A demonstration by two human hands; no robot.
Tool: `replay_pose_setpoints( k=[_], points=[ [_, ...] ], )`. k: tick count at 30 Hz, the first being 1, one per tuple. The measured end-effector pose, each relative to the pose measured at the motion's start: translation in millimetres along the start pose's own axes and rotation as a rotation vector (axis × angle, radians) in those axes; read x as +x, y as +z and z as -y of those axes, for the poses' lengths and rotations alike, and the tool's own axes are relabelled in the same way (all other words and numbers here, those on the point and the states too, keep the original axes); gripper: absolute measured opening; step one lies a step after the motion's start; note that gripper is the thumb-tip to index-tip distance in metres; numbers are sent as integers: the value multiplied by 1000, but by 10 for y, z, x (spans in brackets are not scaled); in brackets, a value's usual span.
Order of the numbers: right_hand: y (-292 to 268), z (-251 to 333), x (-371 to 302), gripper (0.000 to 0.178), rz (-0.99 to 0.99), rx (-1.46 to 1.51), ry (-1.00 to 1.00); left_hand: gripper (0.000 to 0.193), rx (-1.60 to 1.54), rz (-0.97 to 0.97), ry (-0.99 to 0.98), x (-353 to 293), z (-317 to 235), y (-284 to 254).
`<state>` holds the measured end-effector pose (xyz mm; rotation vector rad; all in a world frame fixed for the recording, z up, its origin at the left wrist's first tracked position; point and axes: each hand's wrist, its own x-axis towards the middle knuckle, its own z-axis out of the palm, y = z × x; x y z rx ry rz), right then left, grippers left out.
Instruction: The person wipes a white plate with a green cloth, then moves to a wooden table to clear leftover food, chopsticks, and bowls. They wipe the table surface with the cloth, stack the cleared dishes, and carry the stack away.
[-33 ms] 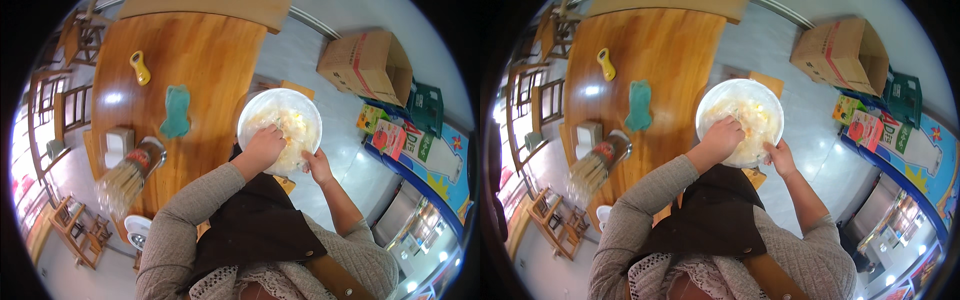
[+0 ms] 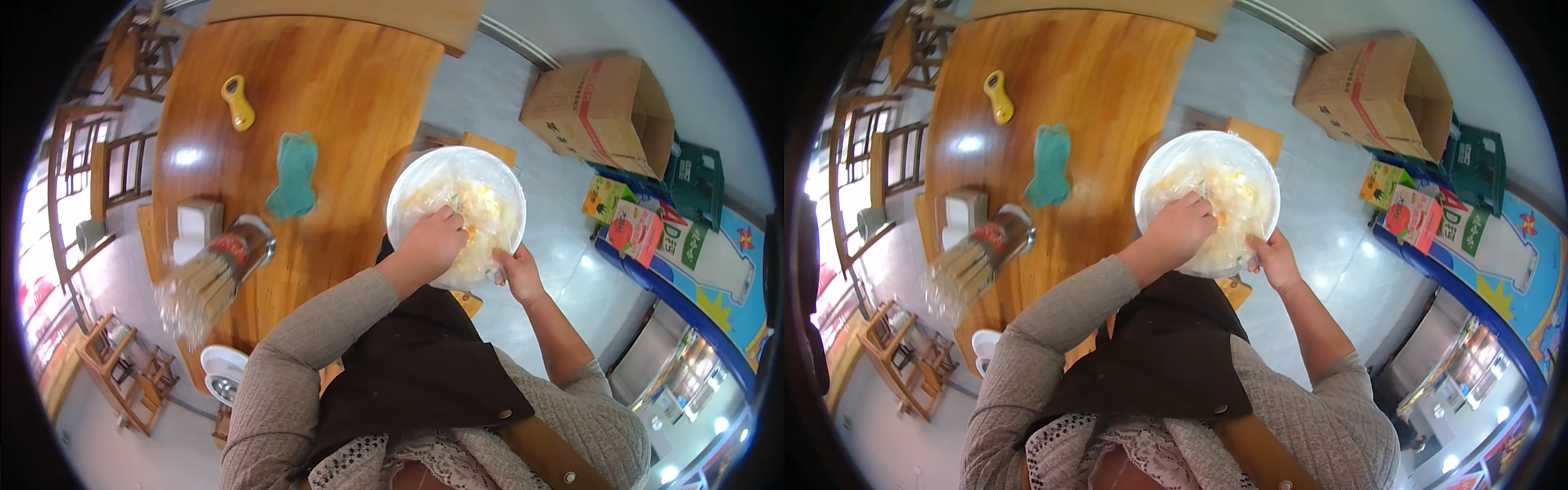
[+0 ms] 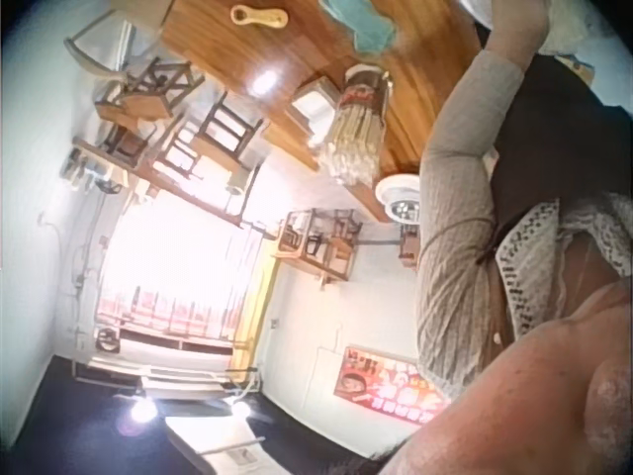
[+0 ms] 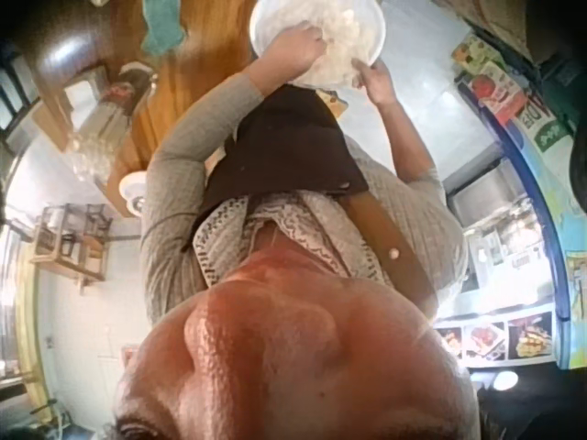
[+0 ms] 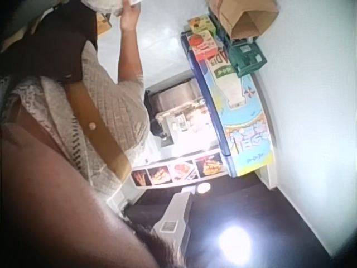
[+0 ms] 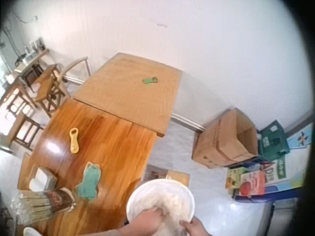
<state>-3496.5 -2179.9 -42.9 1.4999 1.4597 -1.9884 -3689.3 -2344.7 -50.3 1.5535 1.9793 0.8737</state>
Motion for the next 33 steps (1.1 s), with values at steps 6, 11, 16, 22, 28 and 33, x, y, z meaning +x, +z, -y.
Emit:
replay_pose_setpoints(
  k=[6, 11, 16, 22, 28, 33],
  points=[
    [523, -19, -550, 26, 167, -114, -78, 32, -78, -247, -46, -1181, -589, -564],
    [1063, -300, -930, 26, 306, -233, -130, 25, -108, -434, -194, -2377, -1098, -718],
    [1563, -767, -1242, 27, 445, -383, -149, 16, -145, -1164, -648, -3791, -1212, -303],
    [2162, -1469, -1644, 26, 584, -425, -106, 43, -1899, -1242, -819, -5046, -1170, 430],
    [2507, -1766, -1827, 23, 651, -533, -80, 34, -1715, -1186, -857, -5624, -1176, 947],
    [2649, -1750, -1725, 22, 653, -625, -139, 24, -1545, -1463, -862, -5893, -1102, 1082]
  ],
)
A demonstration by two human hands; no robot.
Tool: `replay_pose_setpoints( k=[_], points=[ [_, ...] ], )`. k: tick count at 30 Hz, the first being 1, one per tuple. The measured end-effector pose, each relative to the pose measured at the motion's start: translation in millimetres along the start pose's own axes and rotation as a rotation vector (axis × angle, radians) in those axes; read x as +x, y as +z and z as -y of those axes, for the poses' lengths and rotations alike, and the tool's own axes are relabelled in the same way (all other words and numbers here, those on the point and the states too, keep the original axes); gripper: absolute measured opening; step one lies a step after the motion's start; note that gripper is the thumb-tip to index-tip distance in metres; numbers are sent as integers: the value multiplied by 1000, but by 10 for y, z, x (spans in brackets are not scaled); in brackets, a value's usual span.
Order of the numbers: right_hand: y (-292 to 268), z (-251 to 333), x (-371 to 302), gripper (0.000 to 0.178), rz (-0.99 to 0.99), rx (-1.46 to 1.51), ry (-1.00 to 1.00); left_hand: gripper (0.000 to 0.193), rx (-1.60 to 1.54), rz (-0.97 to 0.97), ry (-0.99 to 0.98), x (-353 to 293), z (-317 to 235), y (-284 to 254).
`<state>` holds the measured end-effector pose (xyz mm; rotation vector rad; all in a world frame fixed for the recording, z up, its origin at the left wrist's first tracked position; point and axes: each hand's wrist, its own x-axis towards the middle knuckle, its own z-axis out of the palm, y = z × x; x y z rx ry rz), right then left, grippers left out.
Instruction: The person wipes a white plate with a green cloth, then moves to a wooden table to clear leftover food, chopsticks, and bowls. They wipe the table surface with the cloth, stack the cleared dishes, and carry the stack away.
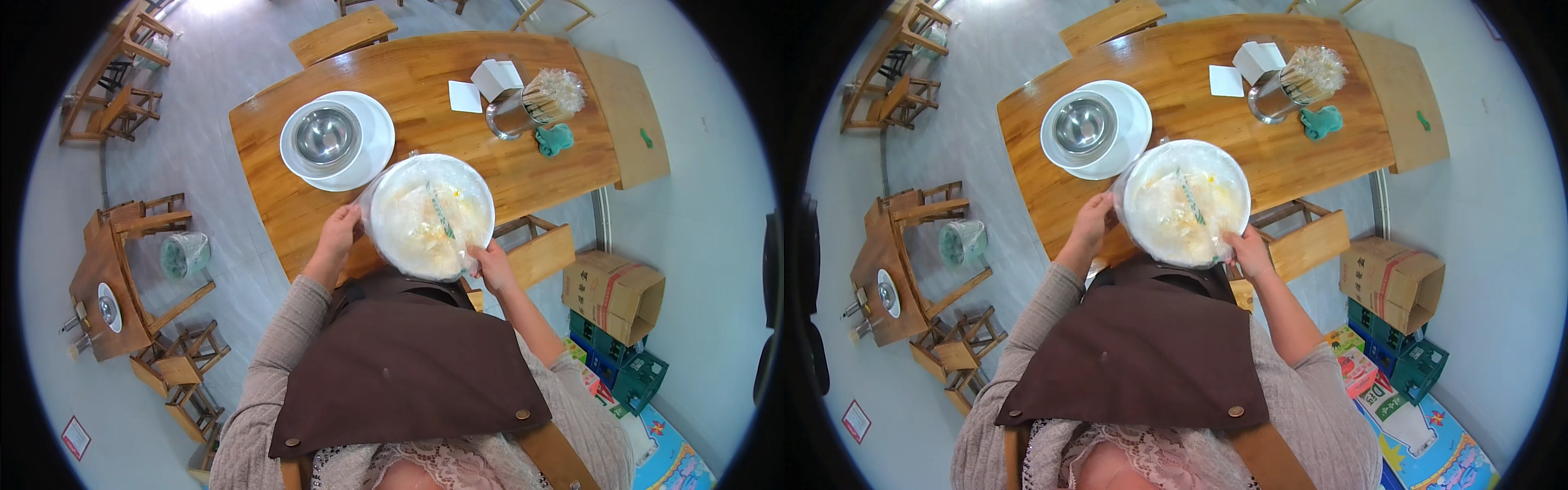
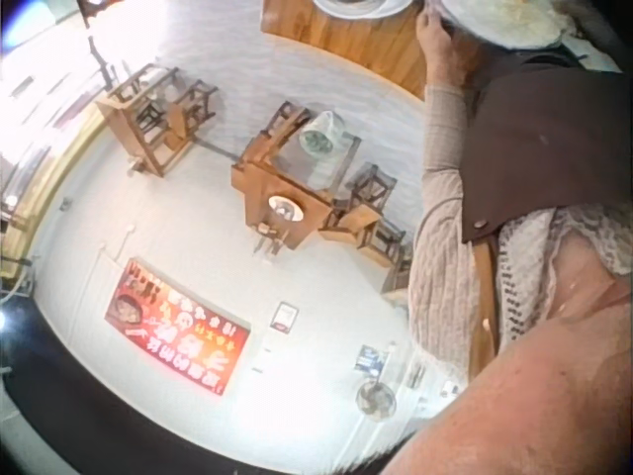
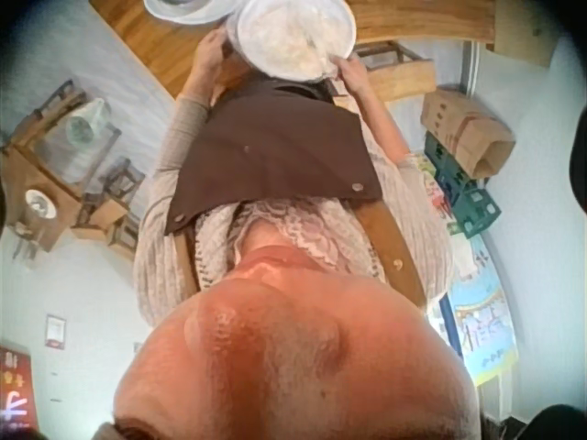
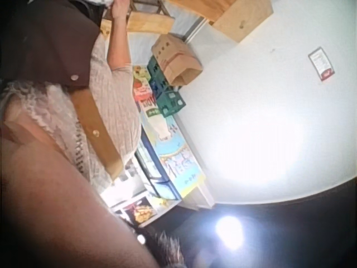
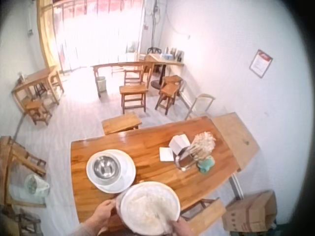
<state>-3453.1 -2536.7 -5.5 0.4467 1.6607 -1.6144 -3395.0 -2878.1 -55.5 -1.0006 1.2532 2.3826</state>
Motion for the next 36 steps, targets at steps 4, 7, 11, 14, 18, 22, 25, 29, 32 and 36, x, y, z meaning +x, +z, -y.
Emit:
replay_pose_setpoints(
  k=[4, 7, 11, 14, 18, 22, 25, 29, 32, 36],
  points=[
    [-40, 54, 196, 22, 1, -46, 43, 20, 31, 20, 253, -12, -218, 245],
    [-102, 111, 287, 21, 61, 59, 35, 23, 394, 196, 408, -41, -368, 573],
    [-229, 173, 402, 22, 46, 61, 10, 36, 132, 111, 75, -72, -412, 986],
    [-374, 175, 508, 24, 27, 15, -16, 46, -84, -19, -193, 69, -509, 1159],
    [-570, 154, 693, 24, 37, -97, -27, 56, 22, -63, -271, 501, -629, 1351],
    [-735, 183, 793, 26, 107, -142, 4, 49, 229, -269, -143, 1022, -540, 1596],
    [-792, 220, 859, 28, 177, -164, 31, 40, 625, -418, 69, 1141, -392, 1746],
    [-823, 233, 966, 30, 152, -129, 116, 26, 1133, -248, 745, 875, -243, 1828],
    [-817, 241, 1079, 30, 147, -1, 140, 27, 1480, 28, 1004, 590, -174, 1754],
    [-696, 263, 1188, 30, 49, 158, 177, 33, 1479, -8, 908, 280, 116, 1679]
  ],
)
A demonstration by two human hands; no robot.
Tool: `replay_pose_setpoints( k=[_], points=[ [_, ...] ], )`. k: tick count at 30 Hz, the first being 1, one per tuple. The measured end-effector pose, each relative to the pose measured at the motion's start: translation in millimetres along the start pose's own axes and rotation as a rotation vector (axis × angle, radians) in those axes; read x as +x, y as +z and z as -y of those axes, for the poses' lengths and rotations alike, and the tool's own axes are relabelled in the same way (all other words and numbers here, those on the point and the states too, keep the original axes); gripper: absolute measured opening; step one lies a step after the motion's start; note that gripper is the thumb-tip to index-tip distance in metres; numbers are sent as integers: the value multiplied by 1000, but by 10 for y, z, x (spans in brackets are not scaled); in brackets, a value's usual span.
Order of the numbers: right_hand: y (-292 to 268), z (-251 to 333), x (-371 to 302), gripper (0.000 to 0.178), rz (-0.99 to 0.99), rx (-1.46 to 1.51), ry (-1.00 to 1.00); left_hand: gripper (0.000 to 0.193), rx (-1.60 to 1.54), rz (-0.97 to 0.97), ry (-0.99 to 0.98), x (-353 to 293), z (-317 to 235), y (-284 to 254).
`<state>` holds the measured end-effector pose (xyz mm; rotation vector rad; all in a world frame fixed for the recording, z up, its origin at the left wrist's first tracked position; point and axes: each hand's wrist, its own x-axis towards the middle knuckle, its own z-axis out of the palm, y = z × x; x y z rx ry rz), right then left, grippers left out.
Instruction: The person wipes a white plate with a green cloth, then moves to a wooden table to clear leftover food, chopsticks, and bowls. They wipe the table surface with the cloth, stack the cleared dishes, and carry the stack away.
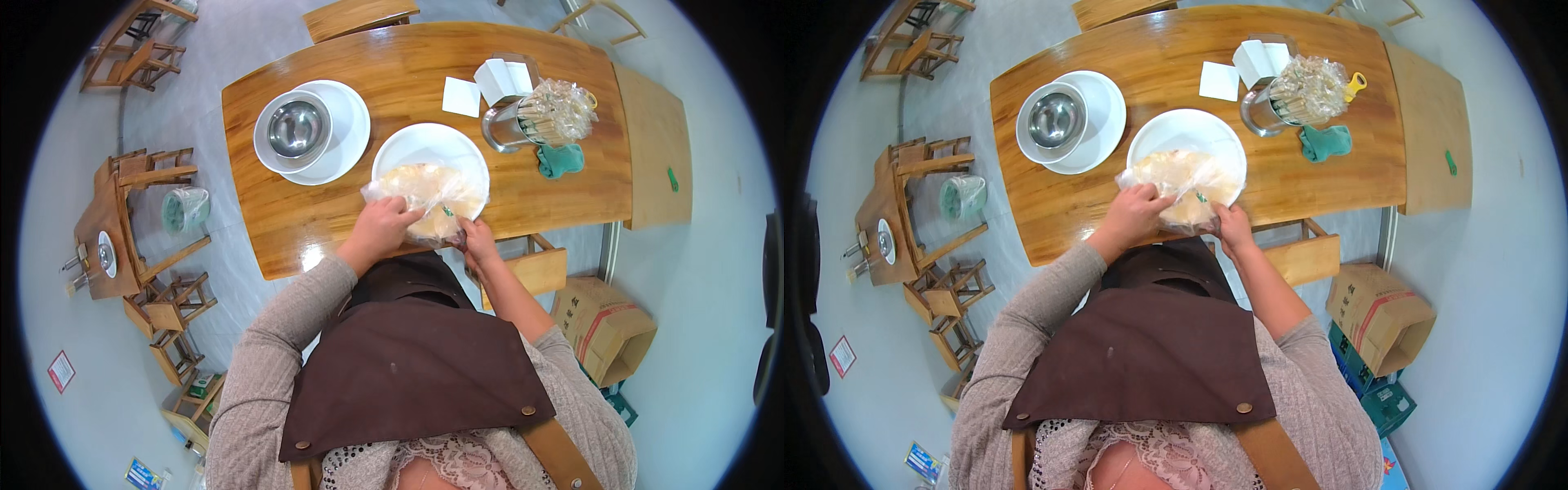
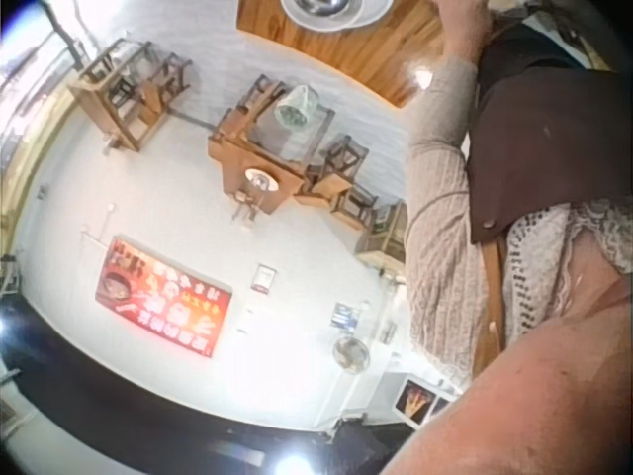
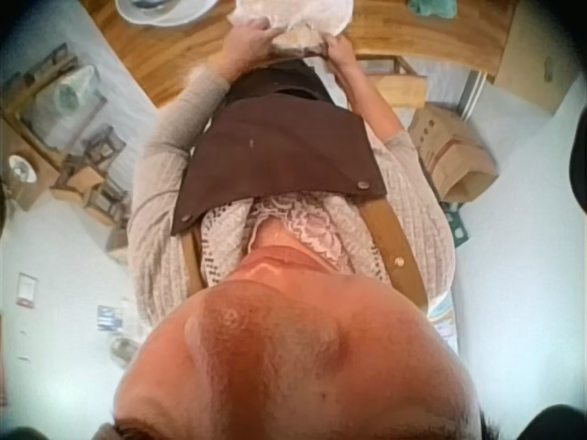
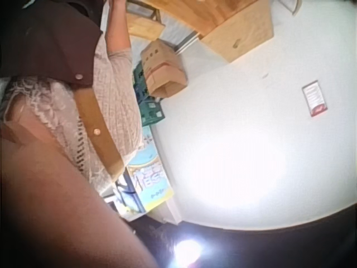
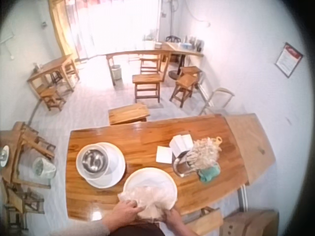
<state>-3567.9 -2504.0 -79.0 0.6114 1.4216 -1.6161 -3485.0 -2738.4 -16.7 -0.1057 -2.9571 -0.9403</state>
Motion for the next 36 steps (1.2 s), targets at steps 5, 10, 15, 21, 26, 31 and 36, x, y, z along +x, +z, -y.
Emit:
replay_pose_setpoints(
  k=[5, 10, 15, 21, 26, 31, 36],
  points=[
    [351, -65, 80, 30, -58, 122, 58, 34, -343, -67, -430, -228, -320, 507],
    [498, -93, 7, 35, -2, -120, -43, 36, -1106, 159, -709, -87, -369, 694],
    [529, 47, -313, 37, 84, 43, -114, 46, -896, 33, -525, -47, -616, 442],
    [795, 295, -750, 28, 138, 84, -218, 45, -923, 149, -330, -191, -607, -197],
    [1741, 169, -727, 29, 122, -85, -348, 42, -874, 95, -150, -714, -49, -868],
    [3064, -252, -588, 34, 259, -158, -223, 43, -688, -279, -306, -1815, 785, -1582],
    [4274, -1058, -402, 35, 394, -631, 81, 66, -387, -337, -613, -2863, 1369, -1906]
  ],
)
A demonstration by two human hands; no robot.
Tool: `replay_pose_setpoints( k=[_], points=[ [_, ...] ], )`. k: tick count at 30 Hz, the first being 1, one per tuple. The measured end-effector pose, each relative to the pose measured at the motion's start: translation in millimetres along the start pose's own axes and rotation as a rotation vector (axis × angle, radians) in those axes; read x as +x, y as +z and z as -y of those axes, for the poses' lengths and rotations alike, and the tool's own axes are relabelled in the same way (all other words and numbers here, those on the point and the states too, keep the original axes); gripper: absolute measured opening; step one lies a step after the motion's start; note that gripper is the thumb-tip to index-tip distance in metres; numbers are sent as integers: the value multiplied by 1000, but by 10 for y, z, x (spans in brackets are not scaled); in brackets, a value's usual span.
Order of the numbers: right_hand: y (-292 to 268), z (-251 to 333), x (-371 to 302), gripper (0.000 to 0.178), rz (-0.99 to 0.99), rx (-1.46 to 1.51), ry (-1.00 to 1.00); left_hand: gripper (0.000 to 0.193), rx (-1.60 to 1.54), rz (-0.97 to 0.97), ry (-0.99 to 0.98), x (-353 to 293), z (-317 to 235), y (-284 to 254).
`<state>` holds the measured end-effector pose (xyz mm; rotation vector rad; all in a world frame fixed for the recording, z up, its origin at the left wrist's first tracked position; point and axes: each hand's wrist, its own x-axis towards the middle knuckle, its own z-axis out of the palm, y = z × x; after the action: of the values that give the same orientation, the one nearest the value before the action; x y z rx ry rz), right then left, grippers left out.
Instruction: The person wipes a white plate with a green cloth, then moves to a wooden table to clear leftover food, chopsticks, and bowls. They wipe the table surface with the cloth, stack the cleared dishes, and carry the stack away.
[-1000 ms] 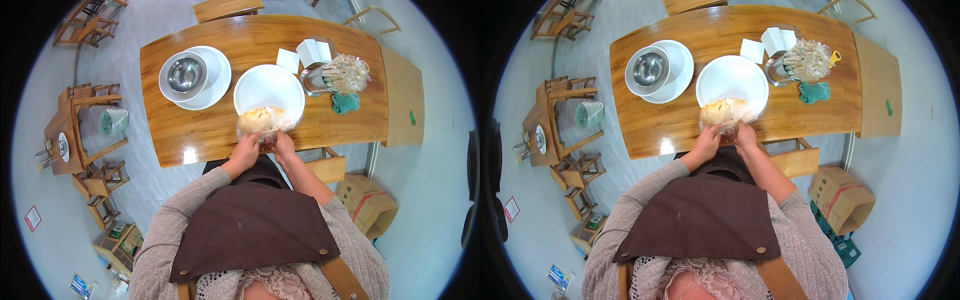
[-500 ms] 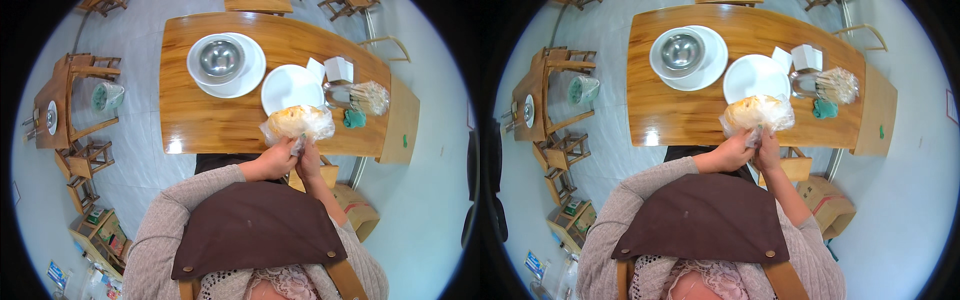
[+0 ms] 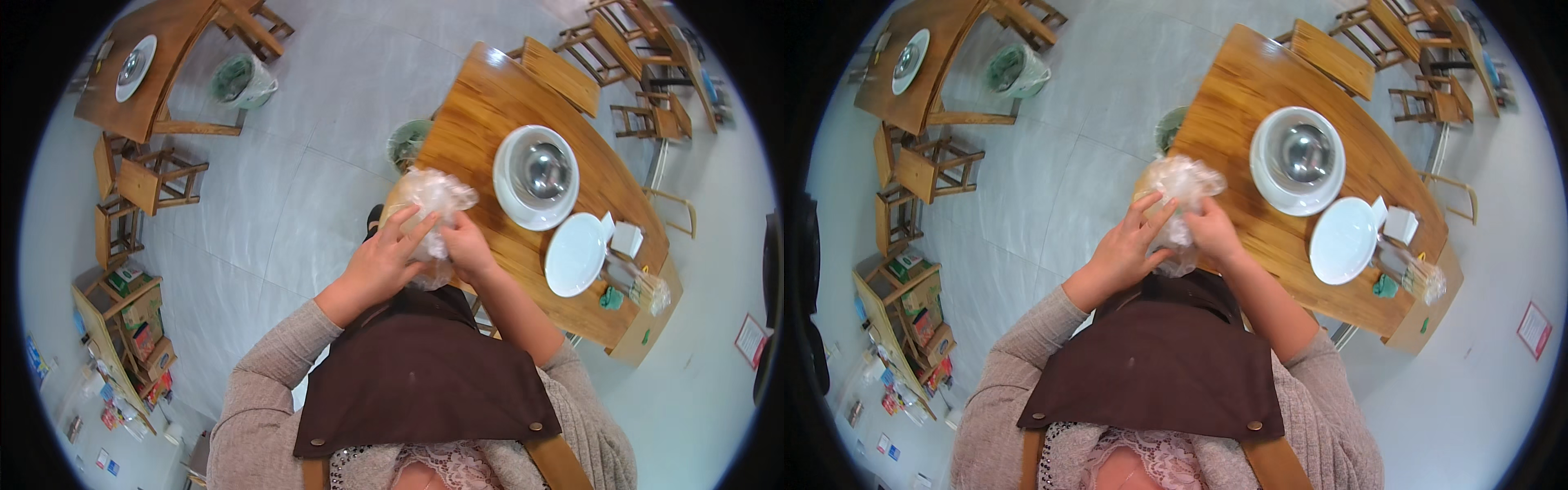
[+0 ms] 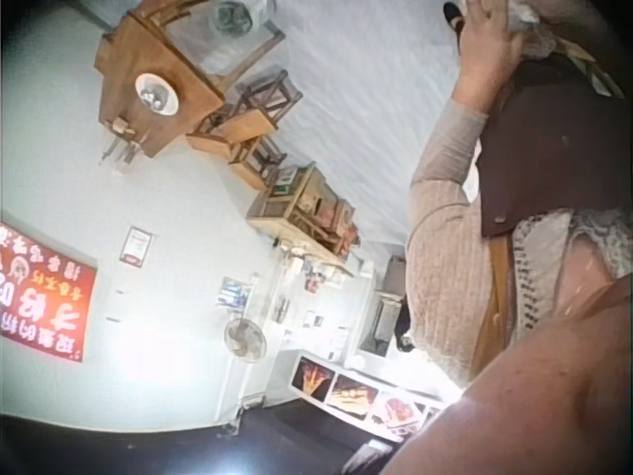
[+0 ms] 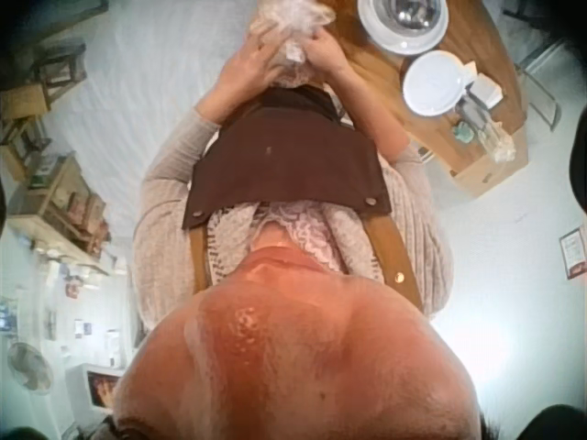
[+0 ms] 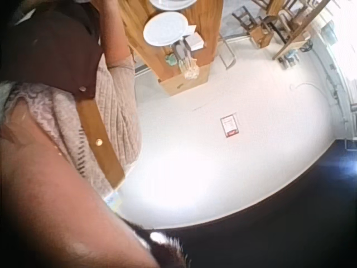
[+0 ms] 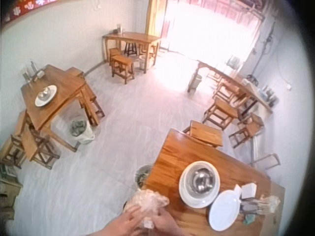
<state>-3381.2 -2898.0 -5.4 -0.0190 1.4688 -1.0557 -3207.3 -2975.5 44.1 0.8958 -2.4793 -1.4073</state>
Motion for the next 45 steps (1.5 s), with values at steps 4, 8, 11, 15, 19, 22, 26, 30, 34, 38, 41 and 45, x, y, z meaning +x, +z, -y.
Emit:
replay_pose_setpoints(
  k=[4, 8, 11, 15, 19, 22, 26, 30, 34, 38, 41, 45],
  points=[
    [603, 102, 455, 35, 318, -762, -14, 69, 31, 35, -142, 32, 746, -176],
    [808, 198, 749, 28, 273, -806, -229, 45, -71, -79, -240, 301, 1665, -165],
    [536, 137, 578, 19, 96, -566, -528, 33, -110, -324, -211, 781, 2450, -66],
    [-15, -80, 158, 19, -90, -423, -362, 41, -53, -355, -217, 1608, 3355, 631],
    [-400, -347, -242, 22, -286, -165, -207, 56, 74, -35, -352, 2381, 4320, 1870],
    [-652, -572, -424, 24, -429, -16, -146, 59, -2, 314, -188, 2664, 4928, 2328],
    [-1059, -875, -477, 27, -613, 229, -168, 34, -506, 74, -566, 2817, 4608, 1749],
    [-1501, -1154, -542, 35, -831, 421, -111, 34, -220, -387, -322, 2874, 2998, 543],
    [-2192, -1274, -613, 37, -1028, 783, -177, 44, -467, -109, -260, 2690, 1217, 425],
    [-2811, -1270, -482, 25, -1021, 846, -189, 66, -558, 154, -396, 2691, 187, 1015],
    [-2941, -1316, -429, 24, -1016, 795, -221, 60, -561, 310, -421, 2879, -35, 1298],
    [-2892, -1400, -552, 25, -1055, 738, -229, 30, -405, 358, -540, 3140, 132, 1391]
  ],
)
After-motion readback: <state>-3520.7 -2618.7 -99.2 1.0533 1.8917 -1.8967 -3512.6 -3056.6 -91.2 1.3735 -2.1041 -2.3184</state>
